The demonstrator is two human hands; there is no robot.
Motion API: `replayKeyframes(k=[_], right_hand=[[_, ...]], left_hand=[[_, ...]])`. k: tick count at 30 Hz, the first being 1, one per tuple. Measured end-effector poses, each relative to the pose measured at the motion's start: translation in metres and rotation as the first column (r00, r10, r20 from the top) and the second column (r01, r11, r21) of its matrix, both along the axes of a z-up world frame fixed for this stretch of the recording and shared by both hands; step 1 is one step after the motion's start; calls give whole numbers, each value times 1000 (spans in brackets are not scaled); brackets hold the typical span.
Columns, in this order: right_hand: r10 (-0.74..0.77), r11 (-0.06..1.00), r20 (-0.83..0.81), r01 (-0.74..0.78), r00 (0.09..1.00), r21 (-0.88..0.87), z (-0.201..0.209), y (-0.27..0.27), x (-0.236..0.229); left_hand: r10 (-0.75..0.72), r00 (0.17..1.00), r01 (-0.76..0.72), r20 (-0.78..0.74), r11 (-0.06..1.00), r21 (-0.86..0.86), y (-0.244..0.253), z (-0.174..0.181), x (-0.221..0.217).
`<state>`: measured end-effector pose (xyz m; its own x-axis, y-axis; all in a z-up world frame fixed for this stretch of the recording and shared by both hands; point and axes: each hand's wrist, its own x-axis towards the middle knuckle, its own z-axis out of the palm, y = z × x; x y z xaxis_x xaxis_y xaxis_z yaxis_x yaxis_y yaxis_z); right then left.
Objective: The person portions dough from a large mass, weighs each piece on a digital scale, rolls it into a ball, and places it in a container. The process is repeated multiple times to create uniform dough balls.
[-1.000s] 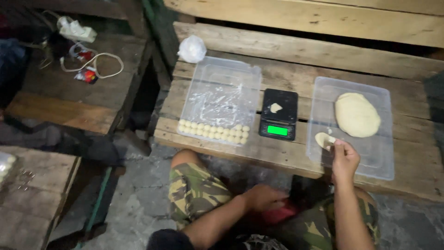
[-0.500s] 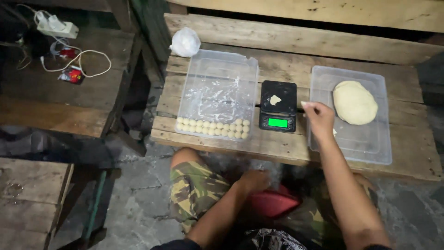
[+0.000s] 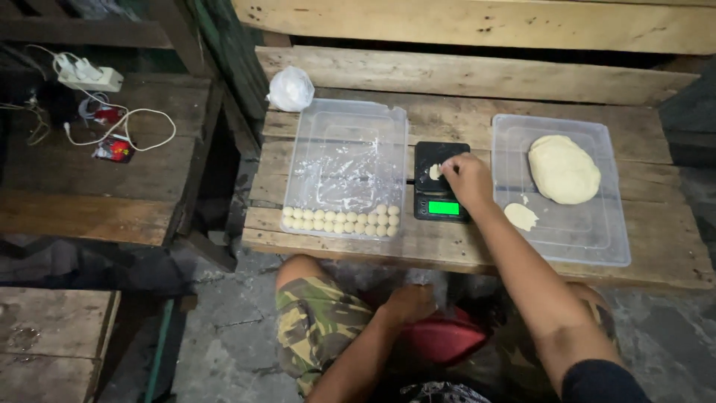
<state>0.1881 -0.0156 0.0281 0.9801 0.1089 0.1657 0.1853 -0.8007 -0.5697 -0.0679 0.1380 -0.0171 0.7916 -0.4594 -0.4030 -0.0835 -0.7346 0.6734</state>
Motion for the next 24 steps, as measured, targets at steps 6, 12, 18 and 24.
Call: replayKeyframes(k=[6, 12, 18, 24], right_hand=[[255, 928, 257, -161, 932, -337, -20, 15, -6], [137, 979, 141, -112, 980, -172, -8, 9, -11], [33, 998, 189, -41, 981, 37, 5, -14, -28], [-144, 989, 588, 89, 796, 122, -1, -112, -105]], left_hand=[[-24, 993, 23, -113, 1000, -15, -5, -40, 6], [-49, 999, 49, -23, 999, -23, -3, -14, -1], [-81, 995, 82, -63, 996, 21, -6, -51, 5], [-131, 968, 145, -215, 988, 50, -3, -18, 0]])
